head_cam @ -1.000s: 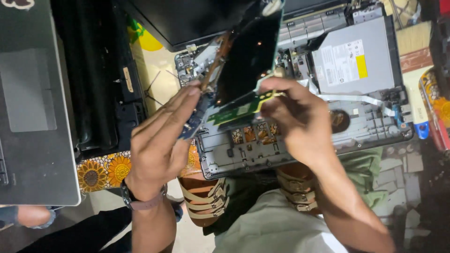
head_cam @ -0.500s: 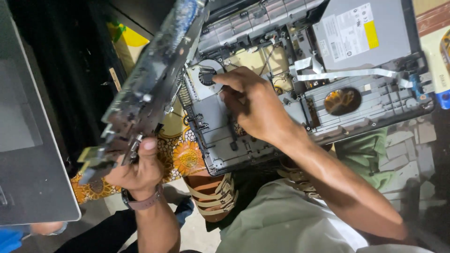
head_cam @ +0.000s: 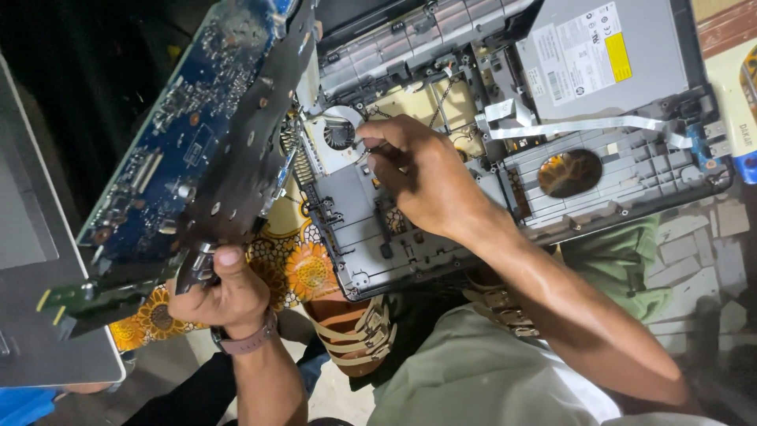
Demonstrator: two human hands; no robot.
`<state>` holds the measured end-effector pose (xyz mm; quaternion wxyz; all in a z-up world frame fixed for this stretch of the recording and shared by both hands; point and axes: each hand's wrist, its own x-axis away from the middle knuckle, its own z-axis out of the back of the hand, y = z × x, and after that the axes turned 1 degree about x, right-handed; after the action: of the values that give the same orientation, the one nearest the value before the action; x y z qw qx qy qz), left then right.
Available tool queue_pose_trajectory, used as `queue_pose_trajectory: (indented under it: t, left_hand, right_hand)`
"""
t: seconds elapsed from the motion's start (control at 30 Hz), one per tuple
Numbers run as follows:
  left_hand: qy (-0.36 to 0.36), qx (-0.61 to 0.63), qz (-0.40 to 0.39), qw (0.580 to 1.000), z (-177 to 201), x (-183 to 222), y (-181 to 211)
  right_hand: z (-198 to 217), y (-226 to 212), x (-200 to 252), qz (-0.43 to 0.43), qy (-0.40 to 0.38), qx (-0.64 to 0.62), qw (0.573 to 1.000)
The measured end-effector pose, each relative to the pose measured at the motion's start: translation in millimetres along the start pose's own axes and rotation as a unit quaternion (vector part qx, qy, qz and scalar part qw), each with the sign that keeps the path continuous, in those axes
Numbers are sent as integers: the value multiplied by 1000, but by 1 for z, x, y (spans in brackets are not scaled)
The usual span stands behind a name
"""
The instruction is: Installing a motherboard into a laptop chassis and connecting internal ribbon cables and components.
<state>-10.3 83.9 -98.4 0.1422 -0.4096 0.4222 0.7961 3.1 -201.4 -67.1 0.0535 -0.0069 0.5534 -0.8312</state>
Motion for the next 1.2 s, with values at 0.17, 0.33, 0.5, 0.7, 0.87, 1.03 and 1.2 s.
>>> queue_pose_trajectory:
  t: [0.17,0.33,0.5,0.7,0.87,1.03,1.2]
  left_hand:
    - [42,9,19,999,-6,2,2]
    - [48,64,38,996,-17,-5,10]
    - [27,63,40,997,-18,3,7]
    - [19,92,47,994,-23,7,8]
    - [19,68,45,996,-20,6,7]
    - [-1,59,49,997,-20,-1,12]
    - [-9,53,58,997,-18,1,10]
  right_hand:
    - [4,-5,0,-18,-12,-9,1000]
    - [10,-10,0,-39,-14,-9,999]
    - [15,-15,-1,-101,-29,-26,994]
    - [22,-9,1,-67,-3,-16,998]
    - [26,-11,1,-71,2,-34,997]
    - [29,-15,1,-60,10,-37,997]
    - [30,-18,4,-6,17,4,1000]
